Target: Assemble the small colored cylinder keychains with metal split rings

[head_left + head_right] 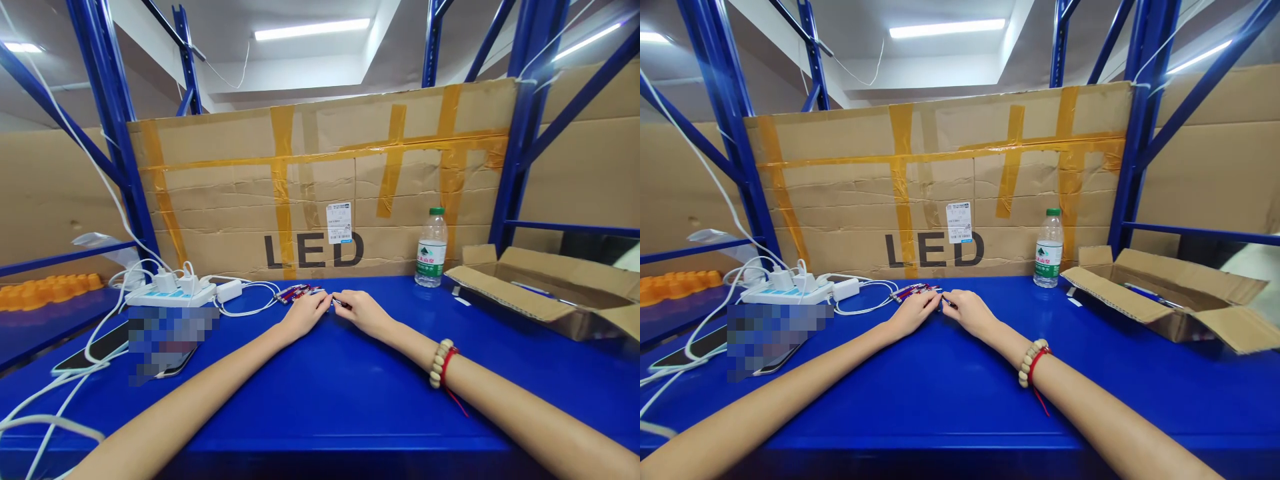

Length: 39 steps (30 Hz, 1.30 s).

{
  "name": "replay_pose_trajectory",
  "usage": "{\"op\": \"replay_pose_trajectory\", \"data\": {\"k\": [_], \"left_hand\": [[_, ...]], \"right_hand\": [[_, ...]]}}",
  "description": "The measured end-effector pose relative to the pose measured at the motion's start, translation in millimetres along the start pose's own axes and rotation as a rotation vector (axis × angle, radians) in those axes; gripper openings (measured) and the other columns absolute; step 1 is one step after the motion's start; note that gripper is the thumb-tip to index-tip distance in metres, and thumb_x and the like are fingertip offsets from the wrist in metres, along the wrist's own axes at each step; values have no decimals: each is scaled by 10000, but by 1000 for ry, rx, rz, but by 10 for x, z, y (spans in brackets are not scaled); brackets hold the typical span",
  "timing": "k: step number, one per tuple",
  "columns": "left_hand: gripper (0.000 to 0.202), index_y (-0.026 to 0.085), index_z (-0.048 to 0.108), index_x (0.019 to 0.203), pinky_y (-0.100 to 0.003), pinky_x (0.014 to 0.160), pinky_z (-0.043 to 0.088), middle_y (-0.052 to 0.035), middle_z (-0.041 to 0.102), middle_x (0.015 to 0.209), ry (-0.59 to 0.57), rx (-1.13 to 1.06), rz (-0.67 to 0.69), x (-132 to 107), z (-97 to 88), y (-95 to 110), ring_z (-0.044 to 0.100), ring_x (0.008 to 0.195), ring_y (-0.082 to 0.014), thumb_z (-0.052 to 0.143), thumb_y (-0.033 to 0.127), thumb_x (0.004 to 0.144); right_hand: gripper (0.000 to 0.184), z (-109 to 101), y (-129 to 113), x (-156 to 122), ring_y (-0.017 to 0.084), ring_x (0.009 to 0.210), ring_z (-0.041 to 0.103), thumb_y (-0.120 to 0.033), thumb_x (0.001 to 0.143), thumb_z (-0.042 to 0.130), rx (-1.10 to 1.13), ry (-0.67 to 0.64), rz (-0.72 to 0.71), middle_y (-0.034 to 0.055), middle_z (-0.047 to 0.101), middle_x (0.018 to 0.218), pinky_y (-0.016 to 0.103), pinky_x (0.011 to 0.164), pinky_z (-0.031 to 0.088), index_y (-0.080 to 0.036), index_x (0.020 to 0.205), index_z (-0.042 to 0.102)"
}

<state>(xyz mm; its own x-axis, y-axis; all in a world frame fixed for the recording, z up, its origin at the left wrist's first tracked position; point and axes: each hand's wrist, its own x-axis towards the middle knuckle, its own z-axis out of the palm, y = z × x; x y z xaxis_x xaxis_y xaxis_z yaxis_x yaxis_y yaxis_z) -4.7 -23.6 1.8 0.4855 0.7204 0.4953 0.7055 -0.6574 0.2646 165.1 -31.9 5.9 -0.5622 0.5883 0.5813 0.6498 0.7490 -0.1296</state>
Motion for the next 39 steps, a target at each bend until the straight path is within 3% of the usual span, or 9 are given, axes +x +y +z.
{"op": "replay_pose_trajectory", "data": {"k": [7,11,17,21,26,33,39], "left_hand": [[329,196,511,763,-230,683,407,8,591,737,47,-85,-17,18,-7,-6,558,708,-134,273,376,901],[283,214,541,904,-241,745,423,4,634,862,67,-131,-32,16,0,-17,586,806,-147,299,360,894],[282,210,547,1005,-262,743,450,-19,651,926,75,-90,-20,11,19,1,607,820,-167,353,365,872],[288,204,576,975,-267,755,447,-27,650,962,91,-52,30,4,24,20,603,859,-177,347,347,876],[290,194,588,914,-249,680,436,-21,659,891,69,-27,78,-12,4,47,604,770,-158,330,325,885],[294,185,589,898,-238,626,422,-18,657,807,57,18,97,-14,-2,47,595,687,-144,327,319,890],[296,179,583,964,-244,680,435,-45,664,886,111,57,147,-40,-11,46,615,756,-154,317,293,899]], "right_hand": [[251,16,37,-1,136,719,524,-246,895,353,143,68,26,50,587,803,242,687,400,-151,973,572],[272,32,88,12,144,755,544,-258,896,345,196,113,98,50,596,824,258,719,417,-163,1000,579],[300,49,100,18,127,677,566,-273,879,361,377,181,214,63,615,905,244,640,454,-159,1026,597],[319,40,93,12,105,578,551,-284,865,367,434,188,257,68,615,942,233,565,461,-162,1044,600],[333,28,67,9,67,435,488,-313,844,385,519,148,304,74,607,990,235,473,450,-166,1048,603],[335,31,57,14,56,410,487,-328,830,405,571,146,329,77,612,1010,231,458,450,-165,1043,606],[340,14,44,18,50,411,486,-323,823,419,623,151,316,76,608,1032,223,445,453,-165,1060,604]]}}
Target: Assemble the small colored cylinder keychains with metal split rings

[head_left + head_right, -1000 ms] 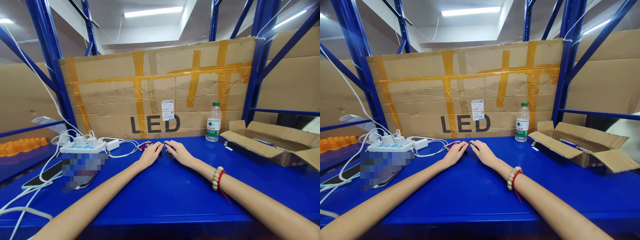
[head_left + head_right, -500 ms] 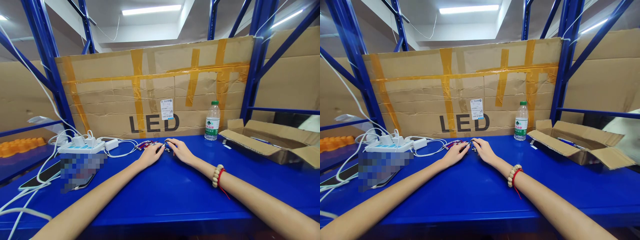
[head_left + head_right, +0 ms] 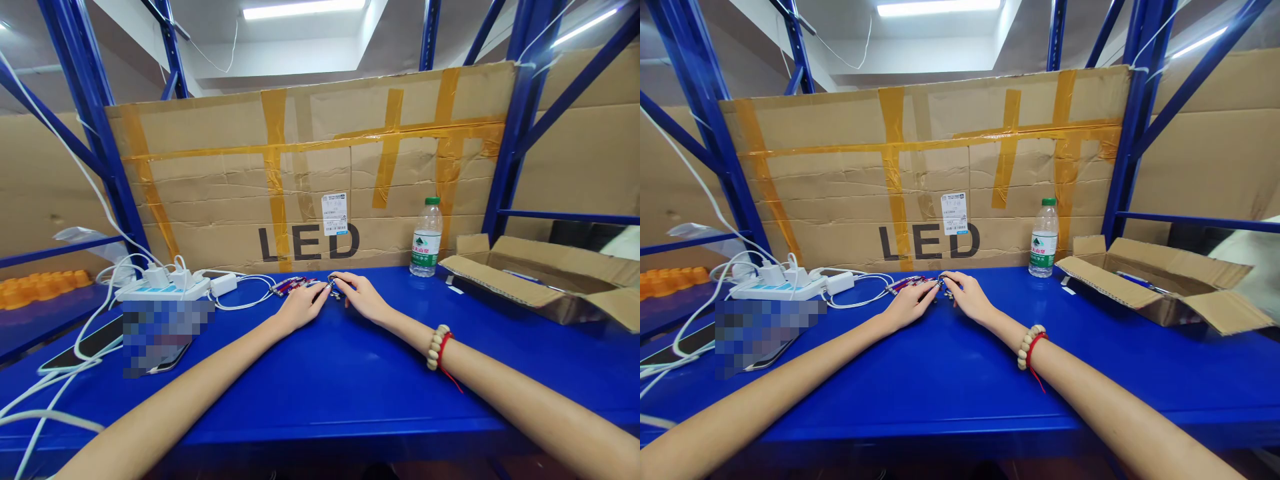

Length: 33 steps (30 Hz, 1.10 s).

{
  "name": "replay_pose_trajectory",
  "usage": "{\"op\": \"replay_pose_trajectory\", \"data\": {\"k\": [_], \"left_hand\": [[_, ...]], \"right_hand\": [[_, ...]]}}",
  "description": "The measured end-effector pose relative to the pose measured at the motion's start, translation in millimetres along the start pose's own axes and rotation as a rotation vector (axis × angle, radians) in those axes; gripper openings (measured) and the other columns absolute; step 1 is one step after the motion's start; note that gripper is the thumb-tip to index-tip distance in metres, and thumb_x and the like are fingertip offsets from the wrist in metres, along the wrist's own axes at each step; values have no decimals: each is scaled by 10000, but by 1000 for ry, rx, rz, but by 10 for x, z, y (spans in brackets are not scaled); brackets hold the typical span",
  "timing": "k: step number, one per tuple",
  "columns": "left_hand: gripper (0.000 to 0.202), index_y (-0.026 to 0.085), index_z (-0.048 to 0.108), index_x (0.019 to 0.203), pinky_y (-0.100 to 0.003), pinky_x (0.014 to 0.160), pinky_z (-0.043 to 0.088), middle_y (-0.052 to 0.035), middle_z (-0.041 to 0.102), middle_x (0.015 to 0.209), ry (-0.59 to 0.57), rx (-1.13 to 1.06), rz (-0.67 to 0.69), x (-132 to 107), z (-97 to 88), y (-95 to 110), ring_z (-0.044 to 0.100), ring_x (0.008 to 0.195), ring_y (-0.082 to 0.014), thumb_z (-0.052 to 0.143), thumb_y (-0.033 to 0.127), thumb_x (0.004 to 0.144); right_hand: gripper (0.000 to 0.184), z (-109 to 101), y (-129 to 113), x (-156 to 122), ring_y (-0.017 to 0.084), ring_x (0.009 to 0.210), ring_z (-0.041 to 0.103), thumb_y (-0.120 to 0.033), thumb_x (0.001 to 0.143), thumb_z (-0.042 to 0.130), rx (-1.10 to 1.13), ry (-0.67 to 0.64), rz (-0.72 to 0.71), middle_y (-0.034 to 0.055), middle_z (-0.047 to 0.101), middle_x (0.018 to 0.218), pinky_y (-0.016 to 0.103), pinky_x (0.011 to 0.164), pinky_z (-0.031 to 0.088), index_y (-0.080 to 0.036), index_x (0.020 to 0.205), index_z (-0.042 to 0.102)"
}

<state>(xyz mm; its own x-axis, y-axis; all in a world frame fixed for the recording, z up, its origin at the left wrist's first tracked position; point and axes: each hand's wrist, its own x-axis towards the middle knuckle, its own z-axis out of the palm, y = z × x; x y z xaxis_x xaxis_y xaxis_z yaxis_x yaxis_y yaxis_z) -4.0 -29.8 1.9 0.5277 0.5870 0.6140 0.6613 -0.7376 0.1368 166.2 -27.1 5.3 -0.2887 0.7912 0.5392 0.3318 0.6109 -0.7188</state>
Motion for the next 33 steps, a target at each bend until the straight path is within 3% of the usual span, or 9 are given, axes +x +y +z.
{"op": "replay_pose_trajectory", "data": {"k": [9,15,21,23,26,29,31,33], "left_hand": [[312,169,604,923,-236,513,392,-58,658,682,36,283,32,-17,41,-1,602,574,-161,329,312,881],[321,181,572,879,-233,579,419,-32,654,727,-46,211,6,-1,24,9,609,629,-145,277,305,901],[320,168,544,958,-253,549,416,-58,653,700,-188,397,44,2,-5,117,610,608,-178,273,324,891],[327,168,534,973,-254,548,413,-68,655,721,-187,407,51,3,-10,137,614,626,-187,265,335,891],[327,176,521,919,-252,544,404,-71,647,737,-108,380,-61,13,-15,132,619,656,-196,244,349,898],[304,180,491,884,-246,544,396,-54,633,705,-31,352,-264,28,-16,96,618,668,-196,238,348,903],[290,183,479,872,-245,556,397,-47,633,718,-37,324,-353,35,-15,70,618,698,-194,240,343,906],[293,187,475,861,-251,570,399,-52,636,771,-71,289,-381,39,-11,47,615,745,-198,232,345,909]], "right_hand": [[334,15,27,10,40,390,477,-287,810,433,89,-17,55,75,631,996,202,410,432,-141,1051,614],[324,15,27,7,45,401,480,-274,802,441,73,-11,58,72,635,988,209,426,439,-139,1037,618],[335,62,-9,-11,67,433,492,-311,815,428,1,14,0,76,633,987,228,453,447,-150,1044,612],[337,61,-5,-4,77,432,494,-321,831,397,-23,24,2,64,647,941,236,466,450,-156,1025,619],[354,10,43,25,113,493,543,-314,853,351,-124,84,44,62,661,900,260,534,468,-155,1008,628],[343,-96,116,49,181,794,606,-271,857,338,-322,195,134,60,660,976,301,731,465,-185,991,642],[334,-168,160,50,213,974,562,-248,849,348,-451,201,235,47,641,1053,334,828,426,-214,1004,642],[349,-216,192,44,225,1011,547,-221,835,351,-537,185,333,48,634,1070,347,843,414,-219,1048,626]]}}
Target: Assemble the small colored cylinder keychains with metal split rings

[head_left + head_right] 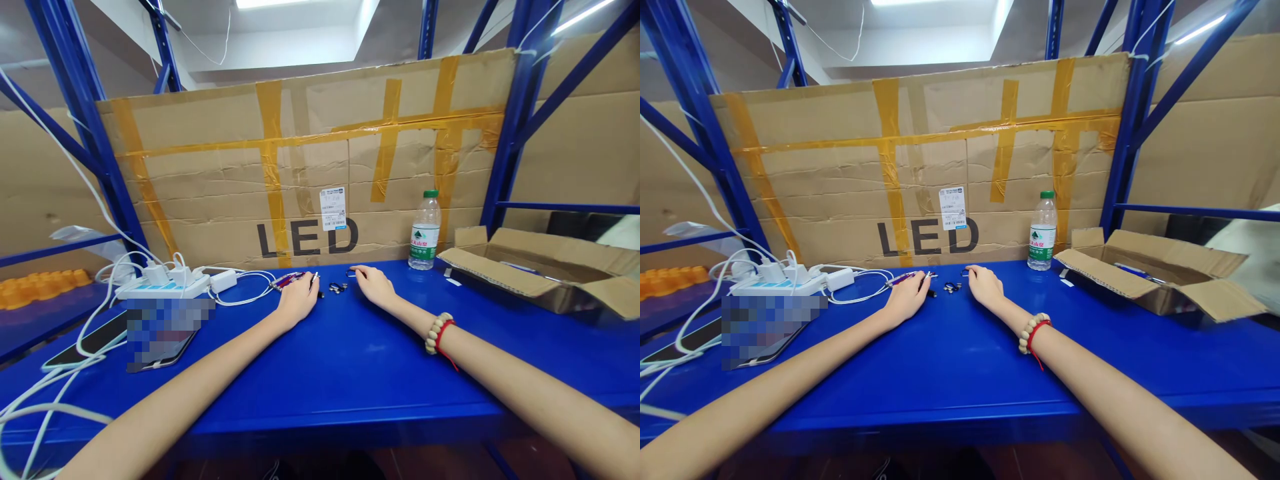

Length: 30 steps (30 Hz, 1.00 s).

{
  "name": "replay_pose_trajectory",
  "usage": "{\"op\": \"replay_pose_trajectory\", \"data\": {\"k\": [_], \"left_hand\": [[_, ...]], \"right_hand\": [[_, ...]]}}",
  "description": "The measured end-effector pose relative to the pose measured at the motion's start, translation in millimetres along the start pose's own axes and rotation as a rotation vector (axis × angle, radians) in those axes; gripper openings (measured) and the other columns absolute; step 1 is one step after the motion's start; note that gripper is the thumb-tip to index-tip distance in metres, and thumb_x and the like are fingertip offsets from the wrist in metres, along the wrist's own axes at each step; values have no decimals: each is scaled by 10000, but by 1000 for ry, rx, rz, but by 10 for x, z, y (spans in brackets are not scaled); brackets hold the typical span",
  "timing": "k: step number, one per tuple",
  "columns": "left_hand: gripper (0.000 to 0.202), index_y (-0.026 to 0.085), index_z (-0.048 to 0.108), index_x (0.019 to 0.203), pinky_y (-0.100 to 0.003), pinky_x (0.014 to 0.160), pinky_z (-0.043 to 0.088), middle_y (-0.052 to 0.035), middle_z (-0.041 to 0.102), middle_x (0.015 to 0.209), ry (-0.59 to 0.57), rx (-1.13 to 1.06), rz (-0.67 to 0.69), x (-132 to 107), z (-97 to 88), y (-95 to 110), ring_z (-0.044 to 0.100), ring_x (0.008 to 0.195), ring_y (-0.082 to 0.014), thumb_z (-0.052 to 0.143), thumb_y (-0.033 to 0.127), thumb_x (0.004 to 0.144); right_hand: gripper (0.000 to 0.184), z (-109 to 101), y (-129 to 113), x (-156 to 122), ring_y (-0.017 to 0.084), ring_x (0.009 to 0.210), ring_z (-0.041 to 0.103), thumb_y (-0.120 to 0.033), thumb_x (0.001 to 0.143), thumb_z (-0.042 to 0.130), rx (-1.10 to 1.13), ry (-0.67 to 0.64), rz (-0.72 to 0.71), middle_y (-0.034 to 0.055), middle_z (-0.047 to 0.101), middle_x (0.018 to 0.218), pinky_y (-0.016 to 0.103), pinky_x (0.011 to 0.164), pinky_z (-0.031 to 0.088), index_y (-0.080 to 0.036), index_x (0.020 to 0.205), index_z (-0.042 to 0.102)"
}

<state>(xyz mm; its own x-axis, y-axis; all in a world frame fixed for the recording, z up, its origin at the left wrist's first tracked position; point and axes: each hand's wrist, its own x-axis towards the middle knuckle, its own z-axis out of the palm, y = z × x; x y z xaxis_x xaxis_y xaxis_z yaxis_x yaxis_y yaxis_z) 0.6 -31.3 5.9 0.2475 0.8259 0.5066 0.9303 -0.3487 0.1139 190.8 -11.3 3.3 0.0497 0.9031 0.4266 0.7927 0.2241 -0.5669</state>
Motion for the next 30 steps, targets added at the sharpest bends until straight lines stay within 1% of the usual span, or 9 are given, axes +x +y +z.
{"op": "replay_pose_trajectory", "data": {"k": [2,5,10,14,17,19,21,25,30], "left_hand": [[304,194,468,862,-260,580,400,-56,631,805,-33,-33,19,10,13,-16,608,774,-201,214,352,912],[304,202,445,846,-264,586,398,-37,606,773,-61,-101,78,28,44,-43,593,746,-189,196,361,915],[292,198,404,762,-280,662,402,-24,555,782,-54,-194,198,62,96,-86,545,745,-161,195,327,918],[281,198,391,745,-284,680,401,-16,525,767,-52,-240,231,61,88,-84,516,734,-154,203,316,917],[280,196,403,747,-281,675,401,-11,518,768,-44,-252,233,55,73,-72,512,726,-149,221,329,913],[275,195,422,758,-278,668,403,-10,522,774,-28,-246,242,50,64,-65,513,721,-148,247,348,907],[268,194,443,774,-273,659,408,-11,529,777,-13,-241,271,44,54,-58,516,714,-147,272,358,900],[265,189,482,824,-274,724,418,-27,565,826,-19,-255,388,28,31,-42,538,772,-150,273,331,905],[272,192,501,902,-271,698,424,-37,607,863,-99,-309,398,21,17,-43,566,775,-159,266,329,909]], "right_hand": [[372,-5,24,2,223,979,563,-201,817,351,-51,-39,46,53,653,1019,340,821,422,-213,1081,613],[388,12,16,-7,217,962,573,-194,795,360,-68,-106,41,44,676,931,333,800,431,-213,1094,606],[390,30,-19,-17,231,995,559,-222,788,391,-85,-161,30,60,671,952,349,815,420,-194,1123,588],[327,37,5,-17,226,968,567,-262,814,391,-73,-198,-84,54,664,952,330,792,423,-232,1013,648],[310,64,21,-19,213,968,551,-324,833,392,-44,-166,-196,58,637,979,329,806,413,-242,891,686],[316,86,8,-18,189,918,556,-376,829,414,58,-112,-227,62,624,980,315,793,418,-224,883,686],[339,100,-30,-22,156,804,567,-420,806,450,237,-88,-232,62,631,939,285,725,439,-192,907,679],[393,93,-138,-57,111,599,534,-446,735,531,572,-182,-240,54,644,759,231,532,422,-117,895,674],[369,66,-222,-114,95,574,519,-430,651,620,696,-224,-257,57,642,751,218,501,404,-107,820,678]]}}
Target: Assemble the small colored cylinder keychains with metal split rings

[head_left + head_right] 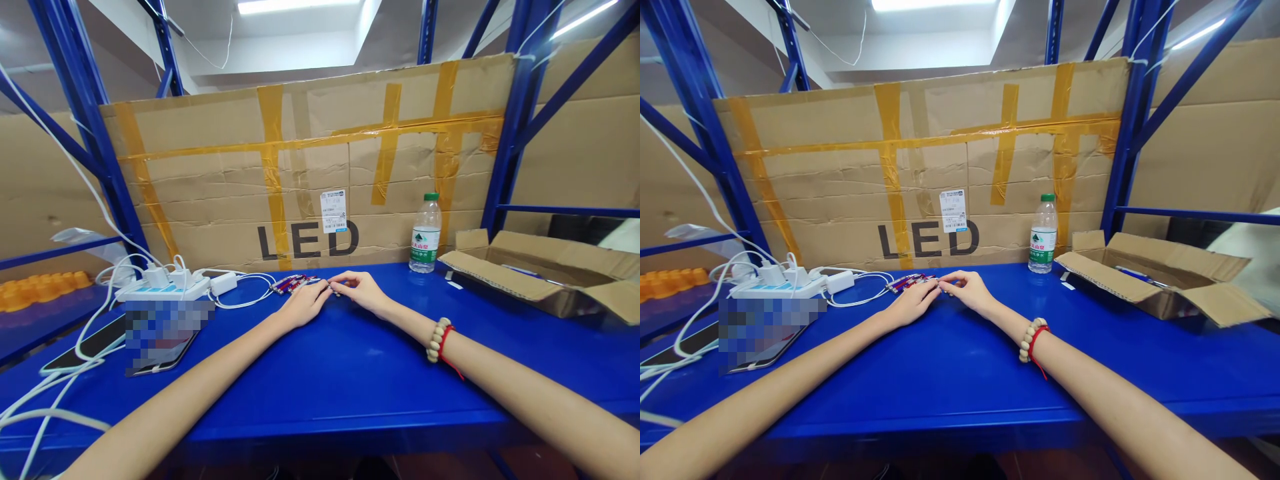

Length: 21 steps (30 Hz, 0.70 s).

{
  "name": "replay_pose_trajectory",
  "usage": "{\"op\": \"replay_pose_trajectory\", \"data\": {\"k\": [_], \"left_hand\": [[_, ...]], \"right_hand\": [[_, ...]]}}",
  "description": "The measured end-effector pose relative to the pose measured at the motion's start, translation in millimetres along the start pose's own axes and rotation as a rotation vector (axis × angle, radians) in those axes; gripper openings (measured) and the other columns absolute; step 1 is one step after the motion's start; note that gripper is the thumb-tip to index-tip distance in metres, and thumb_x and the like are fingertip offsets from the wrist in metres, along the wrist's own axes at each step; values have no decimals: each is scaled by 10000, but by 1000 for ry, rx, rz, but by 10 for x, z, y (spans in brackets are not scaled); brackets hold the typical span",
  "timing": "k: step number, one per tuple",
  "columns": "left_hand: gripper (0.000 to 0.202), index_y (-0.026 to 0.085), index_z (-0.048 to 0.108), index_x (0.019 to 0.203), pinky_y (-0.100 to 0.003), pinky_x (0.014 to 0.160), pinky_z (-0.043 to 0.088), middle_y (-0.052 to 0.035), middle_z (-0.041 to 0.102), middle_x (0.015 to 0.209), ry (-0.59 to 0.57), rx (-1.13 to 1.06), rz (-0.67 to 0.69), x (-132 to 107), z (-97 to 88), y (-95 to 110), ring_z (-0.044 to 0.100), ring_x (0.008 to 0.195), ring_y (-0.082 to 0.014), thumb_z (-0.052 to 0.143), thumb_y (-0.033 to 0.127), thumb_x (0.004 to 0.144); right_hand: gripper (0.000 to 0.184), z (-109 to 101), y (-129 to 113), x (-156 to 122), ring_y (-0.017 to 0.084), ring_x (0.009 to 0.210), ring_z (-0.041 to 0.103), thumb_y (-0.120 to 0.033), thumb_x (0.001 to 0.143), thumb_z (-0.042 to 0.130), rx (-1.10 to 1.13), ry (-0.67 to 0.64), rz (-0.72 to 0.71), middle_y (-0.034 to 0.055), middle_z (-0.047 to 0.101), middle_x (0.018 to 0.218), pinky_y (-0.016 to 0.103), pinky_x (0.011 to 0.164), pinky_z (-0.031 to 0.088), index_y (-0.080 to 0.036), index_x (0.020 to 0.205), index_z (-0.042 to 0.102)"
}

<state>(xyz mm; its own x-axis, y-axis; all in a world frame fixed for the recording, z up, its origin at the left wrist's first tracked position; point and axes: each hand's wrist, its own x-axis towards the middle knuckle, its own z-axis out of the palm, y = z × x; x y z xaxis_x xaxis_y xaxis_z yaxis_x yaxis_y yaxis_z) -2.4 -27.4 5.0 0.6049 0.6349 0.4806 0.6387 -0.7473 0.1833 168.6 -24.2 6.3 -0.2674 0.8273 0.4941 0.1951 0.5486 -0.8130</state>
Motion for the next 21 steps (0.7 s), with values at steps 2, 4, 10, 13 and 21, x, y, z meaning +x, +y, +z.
{"op": "replay_pose_trajectory", "data": {"k": [2,4,10,13,21], "left_hand": [[274,195,504,908,-268,684,423,-36,614,854,-18,-21,-5,0,-4,-6,568,764,-160,265,330,908],[281,198,509,872,-260,664,418,-24,612,796,-44,-37,-12,2,-5,-16,563,723,-152,265,331,907],[289,201,513,783,-232,624,401,18,583,659,-73,-115,-14,13,6,-54,549,627,-123,282,328,900],[293,201,499,763,-221,613,395,31,571,618,-85,-175,-11,14,2,-57,534,580,-110,275,328,900],[318,202,515,775,-222,614,394,31,579,615,-83,-146,-30,8,-10,-28,544,594,-120,260,337,907]], "right_hand": [[365,4,-10,-6,89,564,512,-434,630,636,13,-8,3,58,642,773,214,486,395,-115,802,682],[365,0,-6,-7,84,551,502,-446,626,635,13,-11,20,58,638,781,211,466,380,-122,786,686],[348,-24,53,2,83,564,499,-436,640,622,5,-25,19,54,626,779,206,464,368,-124,776,694],[334,-30,74,6,81,568,494,-424,647,618,-3,-24,6,49,618,779,203,462,363,-127,779,693],[313,-32,48,4,57,513,444,-409,634,640,50,-30,54,31,605,730,186,424,324,-127,762,686]]}}
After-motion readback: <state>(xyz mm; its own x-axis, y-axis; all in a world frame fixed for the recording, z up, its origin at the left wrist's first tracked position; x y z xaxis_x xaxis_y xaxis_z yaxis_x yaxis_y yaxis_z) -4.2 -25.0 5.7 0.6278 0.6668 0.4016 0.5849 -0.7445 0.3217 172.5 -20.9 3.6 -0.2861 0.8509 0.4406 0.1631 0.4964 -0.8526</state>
